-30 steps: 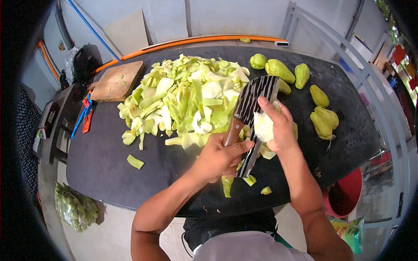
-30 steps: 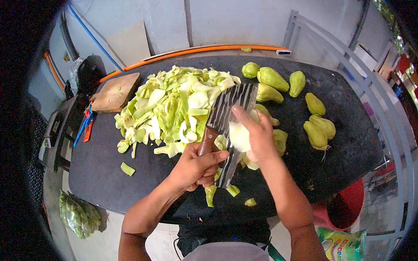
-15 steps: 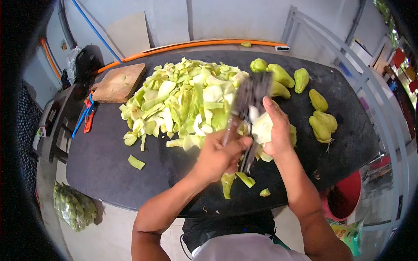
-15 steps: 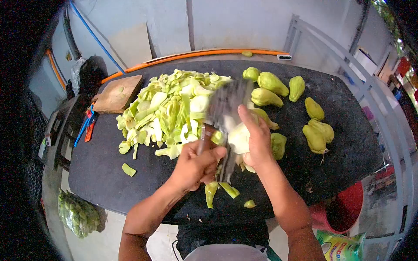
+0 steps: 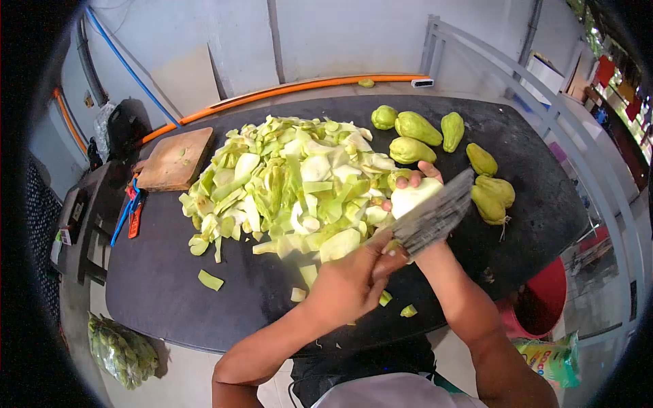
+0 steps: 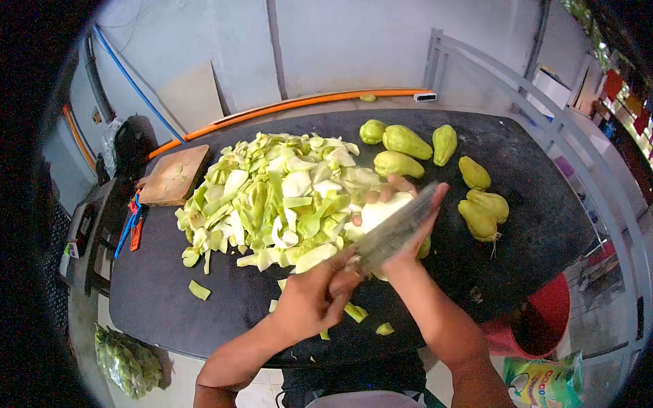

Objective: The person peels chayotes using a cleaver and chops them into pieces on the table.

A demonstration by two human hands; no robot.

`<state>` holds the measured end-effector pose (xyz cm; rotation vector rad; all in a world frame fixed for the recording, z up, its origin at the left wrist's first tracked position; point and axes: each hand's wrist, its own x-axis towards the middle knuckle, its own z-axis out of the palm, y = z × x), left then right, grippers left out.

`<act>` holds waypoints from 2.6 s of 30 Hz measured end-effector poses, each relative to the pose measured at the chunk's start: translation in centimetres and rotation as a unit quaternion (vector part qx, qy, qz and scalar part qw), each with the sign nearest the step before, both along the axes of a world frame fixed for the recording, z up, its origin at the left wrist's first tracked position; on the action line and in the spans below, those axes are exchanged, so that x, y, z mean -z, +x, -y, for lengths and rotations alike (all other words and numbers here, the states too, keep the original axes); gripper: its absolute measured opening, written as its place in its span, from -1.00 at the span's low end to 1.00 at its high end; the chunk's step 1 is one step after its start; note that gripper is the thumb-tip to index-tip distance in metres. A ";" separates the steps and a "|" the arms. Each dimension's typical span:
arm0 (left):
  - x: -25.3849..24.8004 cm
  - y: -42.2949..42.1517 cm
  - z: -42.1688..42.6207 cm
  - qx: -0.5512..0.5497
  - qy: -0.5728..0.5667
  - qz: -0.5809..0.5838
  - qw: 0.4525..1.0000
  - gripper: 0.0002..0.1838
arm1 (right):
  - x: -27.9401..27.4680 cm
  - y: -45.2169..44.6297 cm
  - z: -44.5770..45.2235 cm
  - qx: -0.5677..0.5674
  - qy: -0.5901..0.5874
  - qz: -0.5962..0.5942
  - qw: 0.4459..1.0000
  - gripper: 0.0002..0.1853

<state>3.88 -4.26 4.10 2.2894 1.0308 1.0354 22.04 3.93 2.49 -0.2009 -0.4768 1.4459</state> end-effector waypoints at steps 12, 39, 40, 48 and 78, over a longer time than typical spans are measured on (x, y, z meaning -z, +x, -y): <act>0.4 0.7 0.9 0.018 0.107 -0.081 0.991 -0.25 | -0.7 0.5 0.5 0.005 0.074 0.008 0.997 -0.08; 1.8 1.0 0.0 0.006 0.136 -0.078 0.988 -0.25 | -0.2 -0.6 0.4 -0.117 0.050 -0.052 0.990 -0.23; 1.9 1.0 -0.1 0.007 0.135 -0.078 0.988 -0.25 | 0.0 -0.5 0.2 -0.102 0.074 -0.035 0.991 -0.23; 1.8 1.3 -0.1 -0.012 0.117 -0.074 0.990 -0.26 | 0.2 -1.1 -0.1 -0.094 0.050 -0.059 0.992 -0.20; 1.1 -3.2 -5.1 -0.235 -0.001 0.066 0.970 -0.45 | -2.2 1.4 0.2 -0.177 -0.080 0.008 0.981 -0.25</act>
